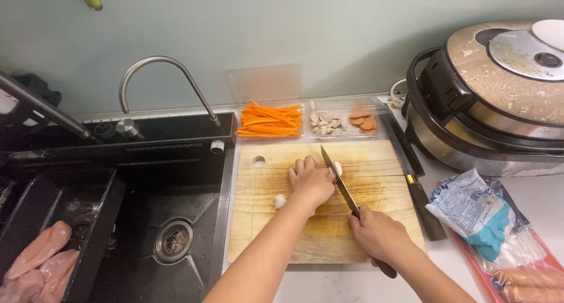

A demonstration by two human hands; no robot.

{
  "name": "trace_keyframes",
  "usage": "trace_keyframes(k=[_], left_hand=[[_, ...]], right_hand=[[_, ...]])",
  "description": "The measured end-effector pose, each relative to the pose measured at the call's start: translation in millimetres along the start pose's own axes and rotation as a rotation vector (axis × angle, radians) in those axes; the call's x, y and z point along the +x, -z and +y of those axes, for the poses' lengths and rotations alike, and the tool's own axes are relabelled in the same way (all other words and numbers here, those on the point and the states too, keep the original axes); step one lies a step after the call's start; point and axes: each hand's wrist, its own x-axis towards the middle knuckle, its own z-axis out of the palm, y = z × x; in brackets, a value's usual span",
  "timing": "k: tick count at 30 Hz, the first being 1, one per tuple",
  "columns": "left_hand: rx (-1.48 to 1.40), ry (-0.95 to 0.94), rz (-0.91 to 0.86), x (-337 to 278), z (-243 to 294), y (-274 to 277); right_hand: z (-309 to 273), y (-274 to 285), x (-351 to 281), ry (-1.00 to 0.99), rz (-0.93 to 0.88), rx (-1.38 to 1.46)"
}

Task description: Chopping carrots and mushrooms on a cutting board in a kitchen.

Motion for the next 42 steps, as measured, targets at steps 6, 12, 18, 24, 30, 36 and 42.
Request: trace_keyframes(k=[6, 12, 18, 24, 30, 36, 42], left_hand=[[0.09, -0.104, 0.082, -5.5, -2.7, -2.9], [0.133, -0.039, 0.123, 5.0, -3.6, -6.8], [-0.13, -0.05, 0.187, 18.0, -12.9, -17.0], [-0.153, -0.128, 0.074, -6.8, 43.9, -2.1], [-0.221, -0.324, 0.193, 30.9, 35.0, -68.0], [-1.092, 0.03, -0.102, 57.0, 11.3, -57.0], [-2.083, 0.084, -0.428, 21.6, 16.1, 9.4]], right_hand=[[7.5, -1.1, -7.0, -0.005, -0.018, 0.003], [33.8, 7.2, -26.2, -0.054, -0.138, 0.102], [52.7, 22.7, -17.7, -0.029, -0.059, 0.234], [47.0, 43.7, -15.0, -0.049, 0.045, 0.266], [66.6, 43.5, -6.2, -0.043, 0.08, 0.404], [101.1, 9.5, 38.0, 0.068, -0.15, 0.891], [87.9, -1.4, 61.6, 0.135, -0.374, 1.136]])
